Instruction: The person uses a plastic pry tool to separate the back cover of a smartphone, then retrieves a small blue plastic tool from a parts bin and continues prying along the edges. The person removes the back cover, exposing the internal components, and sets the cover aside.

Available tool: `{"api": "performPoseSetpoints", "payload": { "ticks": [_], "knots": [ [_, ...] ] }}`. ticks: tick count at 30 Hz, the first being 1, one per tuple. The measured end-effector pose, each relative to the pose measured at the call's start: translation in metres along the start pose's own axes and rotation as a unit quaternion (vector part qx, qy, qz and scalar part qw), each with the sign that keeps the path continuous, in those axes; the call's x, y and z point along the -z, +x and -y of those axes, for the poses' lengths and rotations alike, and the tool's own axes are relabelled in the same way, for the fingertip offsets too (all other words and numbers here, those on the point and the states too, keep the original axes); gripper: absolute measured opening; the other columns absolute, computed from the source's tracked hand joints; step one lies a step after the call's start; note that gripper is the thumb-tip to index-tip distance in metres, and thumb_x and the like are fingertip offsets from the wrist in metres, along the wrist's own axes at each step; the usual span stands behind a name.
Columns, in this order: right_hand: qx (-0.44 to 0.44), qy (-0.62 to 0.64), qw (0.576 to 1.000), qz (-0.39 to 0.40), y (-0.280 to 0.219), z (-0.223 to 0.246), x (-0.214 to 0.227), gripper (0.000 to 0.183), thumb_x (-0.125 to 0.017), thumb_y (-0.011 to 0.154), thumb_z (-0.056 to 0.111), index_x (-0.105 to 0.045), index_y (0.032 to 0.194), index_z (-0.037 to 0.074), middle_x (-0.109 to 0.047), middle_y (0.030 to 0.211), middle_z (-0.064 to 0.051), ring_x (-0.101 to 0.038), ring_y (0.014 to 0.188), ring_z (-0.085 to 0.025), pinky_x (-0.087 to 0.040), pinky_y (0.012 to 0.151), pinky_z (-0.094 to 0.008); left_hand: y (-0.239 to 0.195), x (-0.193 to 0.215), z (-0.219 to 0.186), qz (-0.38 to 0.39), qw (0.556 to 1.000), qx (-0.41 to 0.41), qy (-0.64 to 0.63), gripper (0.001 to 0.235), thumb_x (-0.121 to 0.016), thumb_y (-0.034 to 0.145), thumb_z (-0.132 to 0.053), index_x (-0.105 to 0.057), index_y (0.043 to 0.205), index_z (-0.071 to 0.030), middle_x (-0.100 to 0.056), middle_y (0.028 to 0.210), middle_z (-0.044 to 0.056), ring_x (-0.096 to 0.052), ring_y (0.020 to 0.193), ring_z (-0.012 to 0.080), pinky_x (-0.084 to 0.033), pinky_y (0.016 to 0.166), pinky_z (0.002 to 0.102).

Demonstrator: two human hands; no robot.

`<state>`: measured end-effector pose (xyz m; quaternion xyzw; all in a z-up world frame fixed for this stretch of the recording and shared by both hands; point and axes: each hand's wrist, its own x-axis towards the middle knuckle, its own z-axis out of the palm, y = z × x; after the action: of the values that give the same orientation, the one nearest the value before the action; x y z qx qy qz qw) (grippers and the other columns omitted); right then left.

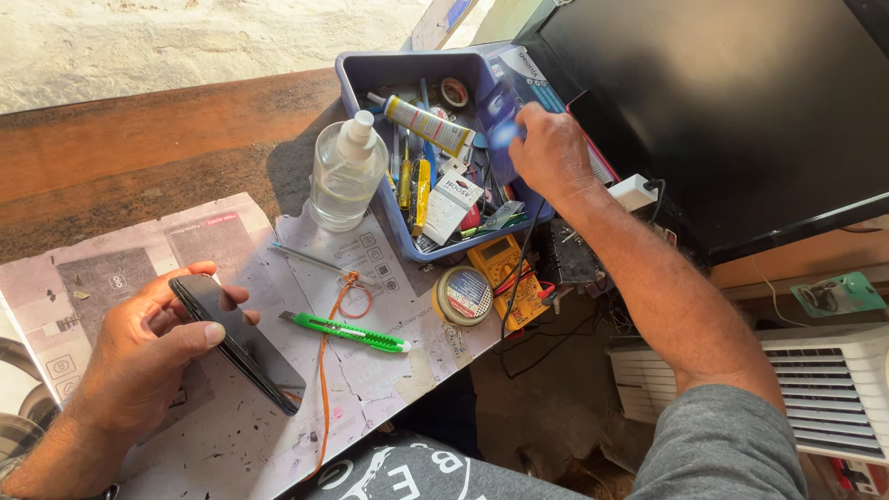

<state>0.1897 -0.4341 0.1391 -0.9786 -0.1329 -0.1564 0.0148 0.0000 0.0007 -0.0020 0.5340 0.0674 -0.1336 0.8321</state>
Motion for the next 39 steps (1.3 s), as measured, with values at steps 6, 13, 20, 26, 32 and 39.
{"api": "performPoseSetpoints", "payload": {
  "ticks": [6, 13, 20, 26, 32, 39],
  "knots": [
    [-0.009, 0.083, 0.996, 0.003, 0.003, 0.010, 0.005, 0.035, -0.075, 0.089, 0.009, -0.066, 0.120, -0.002, -0.076, 0.084, -0.017, -0.075, 0.080, -0.028, -0.058, 0.075, -0.038, 0.002, 0.000, 0.000, 0.014, 1.000, -0.010, -0.003, 0.076, -0.066, 0.075, -0.003, -0.043, 0.147, 0.004, -0.066, 0.122, 0.022, -0.071, 0.110, 0.0329, -0.054, 0.098, 0.046],
    [0.021, 0.226, 0.969, 0.096, 0.019, 0.014, 0.000, 0.024, -0.076, 0.090, 0.013, -0.074, 0.112, 0.004, -0.080, 0.093, -0.010, -0.075, 0.079, -0.012, -0.061, 0.069, -0.028, 0.002, 0.000, 0.001, 0.015, 1.000, -0.016, -0.004, 0.075, -0.066, 0.075, -0.002, -0.043, 0.146, 0.003, -0.067, 0.121, 0.021, -0.071, 0.109, 0.0322, -0.054, 0.099, 0.046],
    [-0.120, 0.178, 0.975, 0.055, 0.028, 0.013, 0.001, 0.030, -0.076, 0.087, 0.010, -0.068, 0.114, -0.001, -0.077, 0.089, -0.014, -0.074, 0.071, -0.017, -0.061, 0.054, -0.029, 0.002, 0.001, 0.000, 0.006, 1.000, -0.004, 0.003, 0.076, -0.066, 0.074, -0.001, -0.043, 0.147, 0.003, -0.068, 0.121, 0.021, -0.071, 0.109, 0.0316, -0.055, 0.098, 0.046],
    [-0.073, 0.344, 0.930, 0.103, 0.032, 0.005, -0.022, 0.037, -0.066, 0.099, 0.021, -0.061, 0.130, 0.004, -0.078, 0.094, -0.009, -0.076, 0.071, -0.013, -0.063, 0.058, -0.027, 0.002, -0.001, -0.003, -0.002, 1.000, 0.005, 0.006, 0.076, -0.066, 0.075, -0.001, -0.043, 0.147, 0.002, -0.067, 0.121, 0.021, -0.071, 0.110, 0.0321, -0.055, 0.098, 0.045],
    [0.162, -0.019, 0.987, 0.007, 0.048, -0.024, -0.049, 0.018, -0.068, 0.093, 0.017, -0.079, 0.104, 0.007, -0.078, 0.094, -0.014, -0.075, 0.087, -0.030, -0.059, 0.082, -0.045, 0.000, 0.001, 0.002, 0.007, 1.000, -0.001, 0.001, 0.077, -0.067, 0.074, -0.004, -0.043, 0.147, 0.002, -0.067, 0.121, 0.021, -0.071, 0.109, 0.0313, -0.054, 0.098, 0.045],
    [0.171, -0.274, 0.938, 0.126, 0.052, -0.016, -0.078, 0.014, -0.068, 0.081, 0.017, -0.081, 0.086, 0.014, -0.076, 0.085, -0.014, -0.073, 0.084, -0.032, -0.055, 0.075, -0.045, 0.001, 0.004, 0.002, 0.032, 0.999, -0.035, 0.020, 0.077, -0.072, 0.075, -0.011, -0.045, 0.146, 0.003, -0.066, 0.121, 0.016, -0.070, 0.109, 0.0270, -0.052, 0.099, 0.040]
  ]
}}
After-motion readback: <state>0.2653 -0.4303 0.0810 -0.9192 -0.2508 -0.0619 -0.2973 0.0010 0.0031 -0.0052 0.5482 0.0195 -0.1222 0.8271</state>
